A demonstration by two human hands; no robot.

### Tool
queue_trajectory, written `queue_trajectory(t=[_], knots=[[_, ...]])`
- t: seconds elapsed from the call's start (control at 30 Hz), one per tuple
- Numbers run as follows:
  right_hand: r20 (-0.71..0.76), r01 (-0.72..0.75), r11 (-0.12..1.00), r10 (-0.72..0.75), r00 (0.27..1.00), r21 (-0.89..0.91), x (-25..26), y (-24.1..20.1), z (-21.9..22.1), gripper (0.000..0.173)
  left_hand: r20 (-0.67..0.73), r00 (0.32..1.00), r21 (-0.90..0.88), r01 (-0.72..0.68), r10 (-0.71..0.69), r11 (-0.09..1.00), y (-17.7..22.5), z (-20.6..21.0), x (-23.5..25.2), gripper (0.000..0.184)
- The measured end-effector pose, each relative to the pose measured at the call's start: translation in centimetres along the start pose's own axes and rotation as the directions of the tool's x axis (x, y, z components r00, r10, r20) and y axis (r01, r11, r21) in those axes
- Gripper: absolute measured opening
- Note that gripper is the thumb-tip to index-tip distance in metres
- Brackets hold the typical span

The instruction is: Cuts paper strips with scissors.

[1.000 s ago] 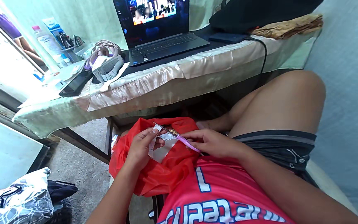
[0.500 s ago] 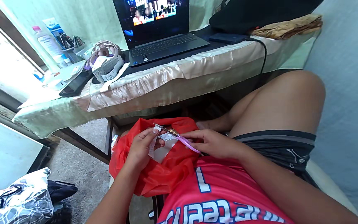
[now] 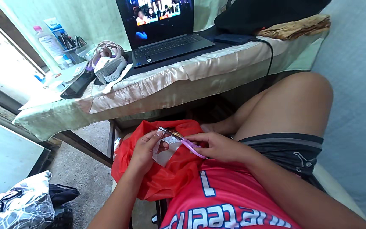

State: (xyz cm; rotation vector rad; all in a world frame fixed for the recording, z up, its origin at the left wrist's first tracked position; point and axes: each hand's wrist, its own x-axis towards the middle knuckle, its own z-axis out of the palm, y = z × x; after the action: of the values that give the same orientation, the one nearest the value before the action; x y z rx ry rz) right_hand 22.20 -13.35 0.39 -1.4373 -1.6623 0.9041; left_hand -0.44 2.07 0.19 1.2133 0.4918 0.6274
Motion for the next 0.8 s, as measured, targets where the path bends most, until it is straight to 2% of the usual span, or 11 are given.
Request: queue_trajectory(t=[0.37,0.57,0.8], knots=[[-0.016,-0.057,0.997,0.056,0.998,-0.061,0.10,-0.22,-0.19,0.035,-0.012,1.000,-0.006,-0.009,0.009,1.000,0.04,0.13,-0.03,0.028],[-0.003,0.009,1.000,-0.009,1.000,-0.006,0.15,0.00,-0.05,0.037,-0.003,1.000,-0.004,-0.018,0.018,1.000,-0.01,0.06,-0.01,0.028],[-0.020,0.012,1.000,-0.012,1.000,0.003,0.15,0.00,0.05,0.038,-0.014,1.000,-0.005,-0.011,0.011,1.000,-0.06,0.11,0.06,0.028]])
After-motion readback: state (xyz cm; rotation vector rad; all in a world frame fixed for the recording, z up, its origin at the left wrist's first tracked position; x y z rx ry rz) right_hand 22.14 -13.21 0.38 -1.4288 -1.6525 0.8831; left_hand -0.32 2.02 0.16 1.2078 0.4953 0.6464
